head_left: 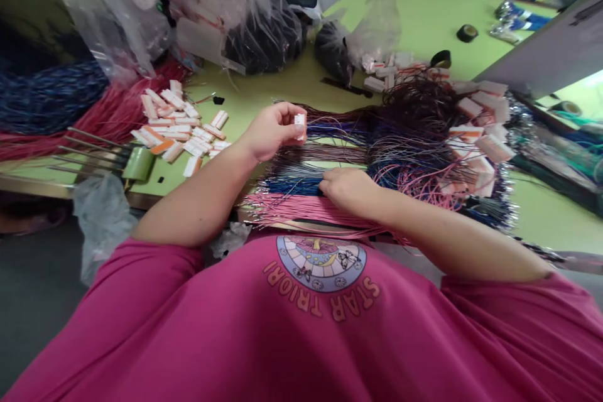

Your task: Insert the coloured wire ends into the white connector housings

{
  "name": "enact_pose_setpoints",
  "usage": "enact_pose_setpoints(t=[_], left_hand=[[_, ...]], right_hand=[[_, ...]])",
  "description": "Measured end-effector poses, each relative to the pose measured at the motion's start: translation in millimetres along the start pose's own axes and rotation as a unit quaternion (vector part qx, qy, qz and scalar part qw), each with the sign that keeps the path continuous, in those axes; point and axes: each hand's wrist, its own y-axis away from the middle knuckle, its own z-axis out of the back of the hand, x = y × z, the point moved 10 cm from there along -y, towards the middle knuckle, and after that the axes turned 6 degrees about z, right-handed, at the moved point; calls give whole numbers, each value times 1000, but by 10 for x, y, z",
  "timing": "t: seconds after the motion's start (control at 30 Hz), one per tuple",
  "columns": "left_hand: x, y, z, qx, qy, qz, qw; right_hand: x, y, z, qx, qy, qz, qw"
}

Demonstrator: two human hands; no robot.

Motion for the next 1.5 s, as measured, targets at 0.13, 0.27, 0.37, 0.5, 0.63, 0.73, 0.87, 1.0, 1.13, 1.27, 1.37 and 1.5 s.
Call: enact_pose_setpoints(t=[0.13,0.27,0.37,0.5,0.63,0.73,0.87,1.0,1.13,1.27,1.37,1.5], left_hand=[[-47,68,-47,-6,-3,5,1000],[-49,75,-56,-4,-18,8,1000],[-31,57,-54,3,-24,6,1000],[9,36,-58,17,-36,3,999],[33,23,-60,28,-28,-1,999],[50,24,-83,41,-8,7,999],[58,51,-131,53,32,23,998],[59,93,-174,63,62,36,995],[76,108,-187,78,81,50,992],[94,113,-216,98,101,54,989],[98,126,-261,117,128,54,983],[100,134,-283,123,153,55,979]], right_hand=[[-76,-24,-62,-16,-25,-37,999],[-223,12,48,-54,-127,-48,989],[-322,13,9,-50,-229,-72,970],[-279,24,29,-26,-179,-58,982],[-558,312,130,4,-15,-154,988],[-784,617,200,-1,-45,-167,985],[-687,743,386,-68,-259,-51,962],[-13,397,499,-47,-341,93,934],[576,-49,544,-40,-353,188,916],[198,-164,692,-214,-367,121,897],[-445,13,691,-345,-313,-41,884],[-797,142,575,-365,-253,-153,883]])
